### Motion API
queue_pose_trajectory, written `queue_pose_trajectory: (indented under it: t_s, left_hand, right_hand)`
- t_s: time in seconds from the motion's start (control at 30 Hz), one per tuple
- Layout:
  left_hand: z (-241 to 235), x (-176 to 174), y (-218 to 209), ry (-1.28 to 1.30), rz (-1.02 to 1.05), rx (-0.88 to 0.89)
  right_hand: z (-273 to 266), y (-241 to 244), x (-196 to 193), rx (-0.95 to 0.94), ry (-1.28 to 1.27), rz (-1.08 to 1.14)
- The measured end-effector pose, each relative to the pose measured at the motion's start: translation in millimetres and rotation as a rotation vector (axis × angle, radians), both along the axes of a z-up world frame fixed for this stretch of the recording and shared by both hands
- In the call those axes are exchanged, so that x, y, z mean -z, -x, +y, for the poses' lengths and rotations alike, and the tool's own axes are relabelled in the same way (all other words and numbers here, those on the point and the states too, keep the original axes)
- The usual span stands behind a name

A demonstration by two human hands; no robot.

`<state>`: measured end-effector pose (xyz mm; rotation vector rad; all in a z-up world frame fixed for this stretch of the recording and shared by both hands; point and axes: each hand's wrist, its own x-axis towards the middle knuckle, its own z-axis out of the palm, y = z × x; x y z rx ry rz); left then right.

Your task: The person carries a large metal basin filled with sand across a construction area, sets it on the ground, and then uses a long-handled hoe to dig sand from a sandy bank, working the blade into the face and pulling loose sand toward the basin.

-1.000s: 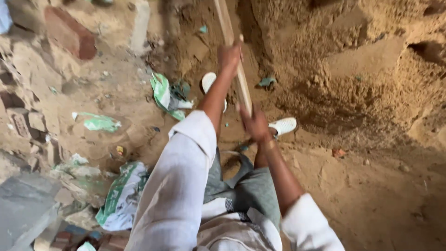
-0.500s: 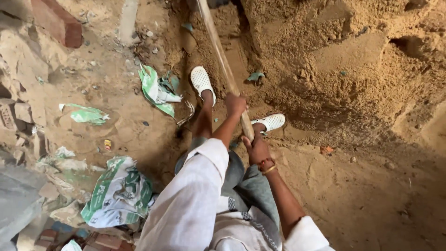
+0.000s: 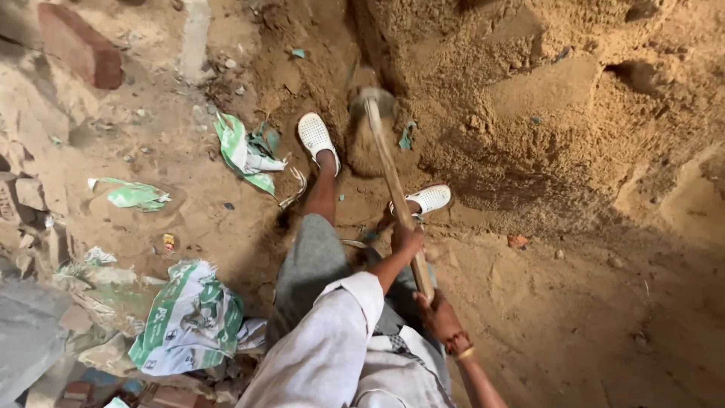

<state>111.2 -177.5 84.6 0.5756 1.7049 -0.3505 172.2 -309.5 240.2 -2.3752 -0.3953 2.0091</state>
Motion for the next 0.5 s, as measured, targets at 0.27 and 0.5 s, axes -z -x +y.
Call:
queue_pose_trajectory:
  t_s: [0.27,0.5]
  left_hand:
    - [-71,94,48,0.033,-0.177,-0.185]
    - [2,142,79,0.395,-0.471,-0.571]
  right_hand:
    - [6,16,14,0.384,0.255,0.173]
    - [119,30,56,0.853,0.215,0.502]
